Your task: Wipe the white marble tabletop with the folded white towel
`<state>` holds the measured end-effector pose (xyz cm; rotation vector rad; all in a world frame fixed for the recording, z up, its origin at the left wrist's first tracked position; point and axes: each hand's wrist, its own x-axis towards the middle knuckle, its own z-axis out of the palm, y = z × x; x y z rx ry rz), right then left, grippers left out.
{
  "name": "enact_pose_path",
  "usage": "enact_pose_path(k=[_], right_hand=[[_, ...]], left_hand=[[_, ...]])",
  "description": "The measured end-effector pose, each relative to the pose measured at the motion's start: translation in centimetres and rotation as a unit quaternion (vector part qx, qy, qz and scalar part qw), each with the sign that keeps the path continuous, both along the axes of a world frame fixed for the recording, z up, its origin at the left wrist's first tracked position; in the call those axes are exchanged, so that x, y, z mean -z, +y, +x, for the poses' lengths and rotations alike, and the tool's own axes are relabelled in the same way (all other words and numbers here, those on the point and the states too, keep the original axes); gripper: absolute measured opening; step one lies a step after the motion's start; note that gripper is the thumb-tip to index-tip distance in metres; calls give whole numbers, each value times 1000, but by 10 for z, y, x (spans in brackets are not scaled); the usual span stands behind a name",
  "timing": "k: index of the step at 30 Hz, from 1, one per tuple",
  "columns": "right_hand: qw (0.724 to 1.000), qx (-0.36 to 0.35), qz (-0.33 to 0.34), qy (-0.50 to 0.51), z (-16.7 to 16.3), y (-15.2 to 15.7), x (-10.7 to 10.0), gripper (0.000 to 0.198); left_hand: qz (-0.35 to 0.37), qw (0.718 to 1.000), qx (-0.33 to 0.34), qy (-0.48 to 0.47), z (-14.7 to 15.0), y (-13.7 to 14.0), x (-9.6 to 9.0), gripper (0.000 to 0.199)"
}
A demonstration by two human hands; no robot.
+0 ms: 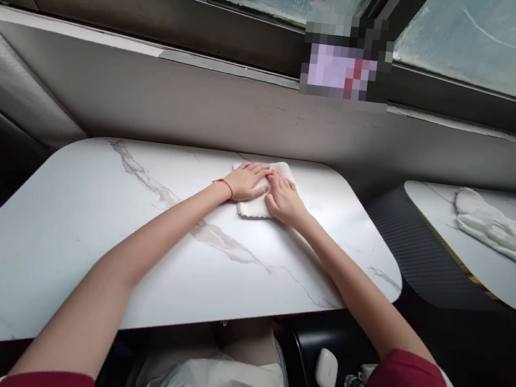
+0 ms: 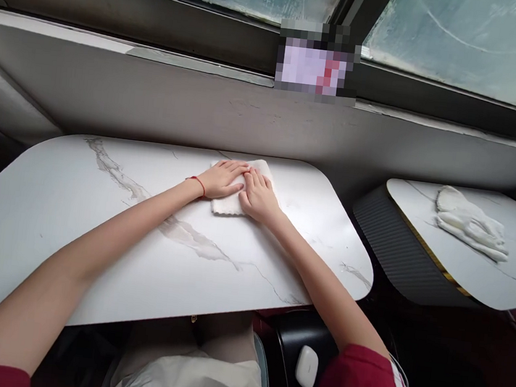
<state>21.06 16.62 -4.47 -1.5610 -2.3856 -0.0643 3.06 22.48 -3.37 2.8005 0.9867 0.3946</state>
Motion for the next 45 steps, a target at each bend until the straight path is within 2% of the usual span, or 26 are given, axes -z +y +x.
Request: enact_pose_path(k=[3,6,11,26,34,39,42,45], right_hand=[[1000,1,-5,-2,10,31,-4,60],[1000,-3,2,5,18,55,-6,58],[1000,-5,19,12,25,67,-5,56],[999,-23,29,16,23,59,-6,54],[998,-38,6,55,28,49,-14,50],[995,-55,10,79,35,30,-15,48],[994,-64,12,90,44,9,-14,48],[989,-84,0,125,59,-16,-16,46]], left_hand=[[0,1000,-28,4,13,28,-3,55],[3,998,-60,-10,22,44,-3,50],[3,996,-76,-48,26,55,-1,45],[13,995,-78,-58,28,45,-3,41],[1,992,-115,-53,33,26,-15,34],[34,990,-130,-53,46,14,-21,27],[55,992,-93,-58,52,6,-21,23],[81,994,13,-67,54,-2,-21,18]])
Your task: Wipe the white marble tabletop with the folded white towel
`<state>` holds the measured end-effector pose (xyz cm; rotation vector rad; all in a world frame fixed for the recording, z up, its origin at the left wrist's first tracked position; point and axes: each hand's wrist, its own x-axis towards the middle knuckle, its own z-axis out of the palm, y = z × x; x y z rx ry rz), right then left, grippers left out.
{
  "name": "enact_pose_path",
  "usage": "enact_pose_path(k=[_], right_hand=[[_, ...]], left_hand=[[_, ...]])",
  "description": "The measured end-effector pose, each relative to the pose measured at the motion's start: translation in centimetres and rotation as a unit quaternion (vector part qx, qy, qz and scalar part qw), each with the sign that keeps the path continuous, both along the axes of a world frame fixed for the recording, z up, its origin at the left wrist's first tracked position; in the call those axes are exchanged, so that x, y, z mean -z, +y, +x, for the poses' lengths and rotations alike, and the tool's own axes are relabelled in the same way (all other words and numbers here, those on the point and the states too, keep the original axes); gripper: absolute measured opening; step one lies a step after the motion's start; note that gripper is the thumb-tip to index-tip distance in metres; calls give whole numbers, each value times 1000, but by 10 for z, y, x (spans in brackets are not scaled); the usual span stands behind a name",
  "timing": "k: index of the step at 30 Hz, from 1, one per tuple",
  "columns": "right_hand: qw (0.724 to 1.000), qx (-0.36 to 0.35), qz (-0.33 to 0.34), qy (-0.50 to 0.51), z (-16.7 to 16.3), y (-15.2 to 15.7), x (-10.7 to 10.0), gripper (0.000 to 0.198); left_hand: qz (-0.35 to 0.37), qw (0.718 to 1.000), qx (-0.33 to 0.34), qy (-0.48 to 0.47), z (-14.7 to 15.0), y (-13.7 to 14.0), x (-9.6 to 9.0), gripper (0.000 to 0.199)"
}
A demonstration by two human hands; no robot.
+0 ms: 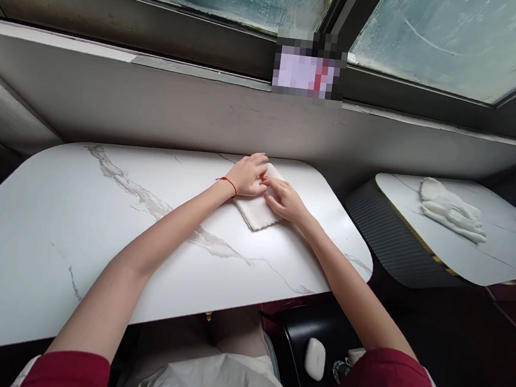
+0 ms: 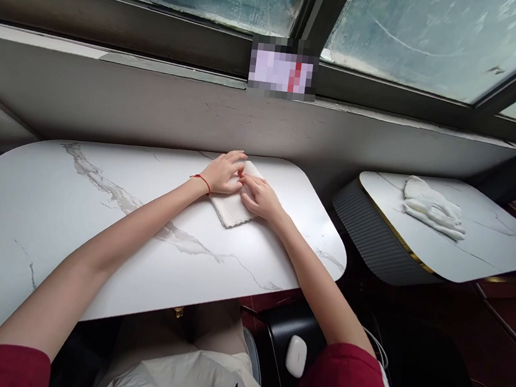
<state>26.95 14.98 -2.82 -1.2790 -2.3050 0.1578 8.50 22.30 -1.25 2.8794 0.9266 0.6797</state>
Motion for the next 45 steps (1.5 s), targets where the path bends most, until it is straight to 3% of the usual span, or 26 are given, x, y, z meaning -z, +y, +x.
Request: enact_pose_path(k=[3,6,10,15,20,25,30,35,45], right_hand=[[996,-34,-50,67,21,-25,-6,36],[988,-32,-89,120,41,-47,-14,34],[996,34,-49,65,57,-74,-15,36],[990,118,46,-52,65,-120,11,48],[978,194,45,-66,80,-168,36,61],[951,291,41,-96,85,-187,41,62],[947,304,29,-105,87,-168,42,70],[956,275,-4,-103,97,-130,36,71],[952,270,-27,-138,114,-23,31,67]], left_hand=[[-1,995,90,39,5,-11,-2,20],[1,992,97,86,17,-29,-6,29],[70,985,100,123,41,-62,-7,37],[112,980,127,100,64,-108,2,39],[131,972,179,76,73,-151,13,41],[118,981,149,42,78,-171,30,56],[24,984,176,28,86,-147,36,71],[-5,982,185,45,93,-106,35,73],[-71,987,103,101,105,-23,27,73]])
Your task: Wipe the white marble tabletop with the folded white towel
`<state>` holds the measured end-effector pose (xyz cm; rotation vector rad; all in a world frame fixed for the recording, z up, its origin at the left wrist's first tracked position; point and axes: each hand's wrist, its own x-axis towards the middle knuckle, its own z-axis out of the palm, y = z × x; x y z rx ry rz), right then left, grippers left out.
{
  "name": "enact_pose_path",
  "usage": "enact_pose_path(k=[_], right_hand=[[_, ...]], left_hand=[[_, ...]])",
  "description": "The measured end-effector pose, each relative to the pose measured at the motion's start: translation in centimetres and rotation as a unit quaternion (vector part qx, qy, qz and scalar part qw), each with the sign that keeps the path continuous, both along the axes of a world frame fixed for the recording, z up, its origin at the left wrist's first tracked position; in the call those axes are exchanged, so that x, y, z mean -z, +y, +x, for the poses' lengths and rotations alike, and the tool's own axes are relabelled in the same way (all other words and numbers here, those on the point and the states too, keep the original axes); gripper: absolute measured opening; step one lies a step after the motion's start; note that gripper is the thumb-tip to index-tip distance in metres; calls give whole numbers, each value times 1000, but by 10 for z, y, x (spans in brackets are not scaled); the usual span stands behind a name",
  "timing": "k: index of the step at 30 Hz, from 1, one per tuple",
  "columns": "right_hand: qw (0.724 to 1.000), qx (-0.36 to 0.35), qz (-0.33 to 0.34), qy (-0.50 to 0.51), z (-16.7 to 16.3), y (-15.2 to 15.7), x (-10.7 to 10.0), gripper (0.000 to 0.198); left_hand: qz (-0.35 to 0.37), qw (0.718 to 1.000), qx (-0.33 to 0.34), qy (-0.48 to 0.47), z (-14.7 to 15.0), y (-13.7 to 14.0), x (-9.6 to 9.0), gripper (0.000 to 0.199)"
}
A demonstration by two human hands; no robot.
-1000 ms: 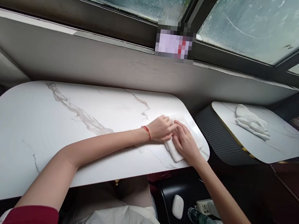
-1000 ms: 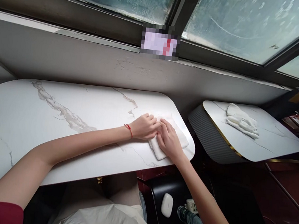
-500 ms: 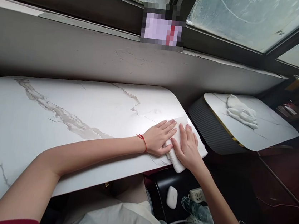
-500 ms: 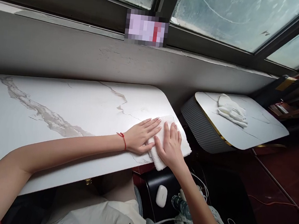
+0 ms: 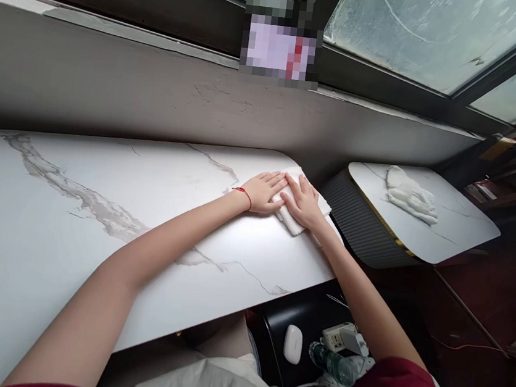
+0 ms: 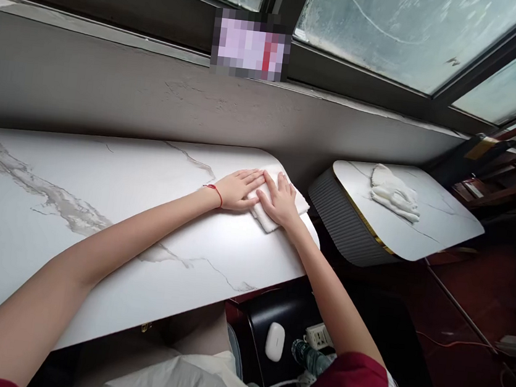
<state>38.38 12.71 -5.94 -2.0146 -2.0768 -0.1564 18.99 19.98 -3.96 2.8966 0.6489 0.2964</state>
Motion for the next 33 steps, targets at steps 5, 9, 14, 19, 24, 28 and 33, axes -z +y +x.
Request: enact_pose_path(k=[5,9,14,19,24,28,33], right_hand=[[999,37,-5,-7,-10,50,-3,67],[998,55,-6,-9,-21,76,-5,66],[997,65,7,-33,-24,91,-4,65],[997,67,-5,-38,-21,94,-3,64],[997,60,-35,-32,-19,89,-7,65],[996,64,-47,-32,-20,80,-10,66],[995,76,-61,-17,-28,64,-15,64]], left_hand=[[-43,998,-43,1,-12,43,-6,71],[-29,996,-86,-8,-17,62,-8,66],[34,995,-86,-27,-1,64,-4,65],[37,987,-143,-61,16,57,0,60],[24,990,-132,-53,11,54,-2,62],[21,991,-123,-40,8,56,-3,63],[31,992,-122,-32,10,48,-3,61]])
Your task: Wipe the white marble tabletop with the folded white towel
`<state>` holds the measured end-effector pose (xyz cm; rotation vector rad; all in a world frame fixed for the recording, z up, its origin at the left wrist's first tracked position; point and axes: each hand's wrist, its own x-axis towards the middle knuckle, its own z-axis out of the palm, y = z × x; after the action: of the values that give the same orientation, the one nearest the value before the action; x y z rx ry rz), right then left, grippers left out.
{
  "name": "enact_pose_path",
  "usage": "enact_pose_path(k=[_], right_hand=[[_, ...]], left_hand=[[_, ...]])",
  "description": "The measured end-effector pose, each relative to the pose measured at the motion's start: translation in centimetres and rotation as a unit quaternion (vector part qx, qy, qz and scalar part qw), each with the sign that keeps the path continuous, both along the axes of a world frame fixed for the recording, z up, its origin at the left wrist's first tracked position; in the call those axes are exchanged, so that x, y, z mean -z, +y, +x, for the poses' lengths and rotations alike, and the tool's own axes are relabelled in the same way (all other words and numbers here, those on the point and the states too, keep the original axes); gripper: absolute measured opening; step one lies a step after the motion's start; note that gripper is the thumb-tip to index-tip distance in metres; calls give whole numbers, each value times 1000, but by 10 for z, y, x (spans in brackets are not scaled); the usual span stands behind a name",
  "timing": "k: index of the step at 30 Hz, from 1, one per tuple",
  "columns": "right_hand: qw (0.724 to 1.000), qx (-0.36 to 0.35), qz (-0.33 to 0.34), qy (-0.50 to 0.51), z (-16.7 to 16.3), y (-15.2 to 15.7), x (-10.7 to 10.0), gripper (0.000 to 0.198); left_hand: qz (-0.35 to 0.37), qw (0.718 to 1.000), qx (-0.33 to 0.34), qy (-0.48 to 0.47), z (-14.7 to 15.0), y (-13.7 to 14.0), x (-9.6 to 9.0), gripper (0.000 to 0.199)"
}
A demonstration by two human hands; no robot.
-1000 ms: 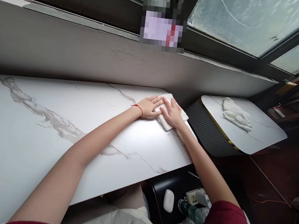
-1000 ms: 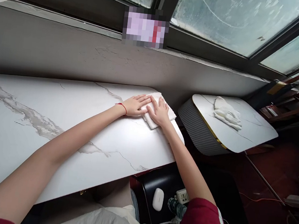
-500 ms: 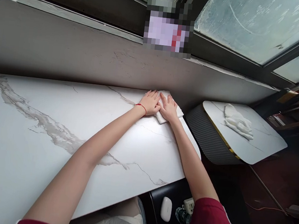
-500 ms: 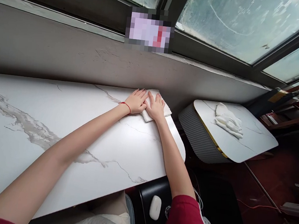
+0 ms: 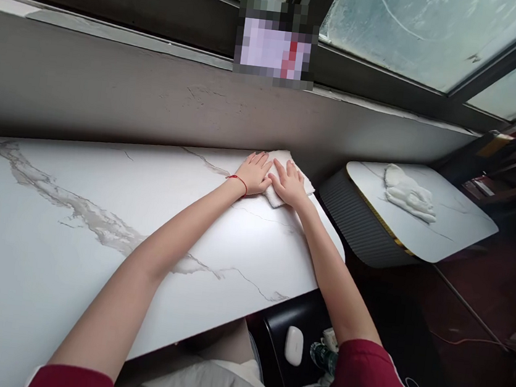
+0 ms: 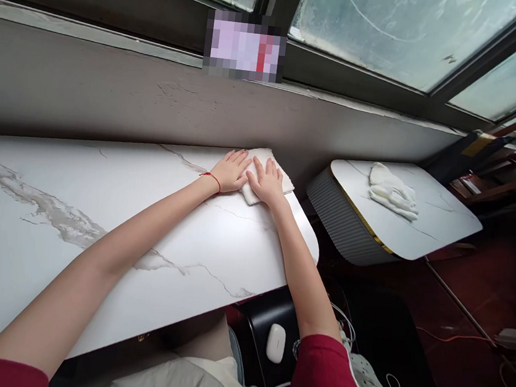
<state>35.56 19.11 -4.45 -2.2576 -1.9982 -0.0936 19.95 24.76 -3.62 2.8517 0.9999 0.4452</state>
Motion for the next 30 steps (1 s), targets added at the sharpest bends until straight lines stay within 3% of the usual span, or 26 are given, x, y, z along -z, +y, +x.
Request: enact_pose_path(k=[7,14,23,30], right_hand=[[999,39,20,-24,-17,-51,3,65],[997,68,36,12,-6,-113,12,63],[974,176,140,28,-26,-179,28,62],[983,147,105,7,-47,-222,20,63]], left_hand=[[13,999,38,31,-5,-32,-4,60],[56,994,88,32,6,-76,0,61],[96,982,151,64,20,-127,-10,61],[61,988,66,123,24,-180,-11,64]])
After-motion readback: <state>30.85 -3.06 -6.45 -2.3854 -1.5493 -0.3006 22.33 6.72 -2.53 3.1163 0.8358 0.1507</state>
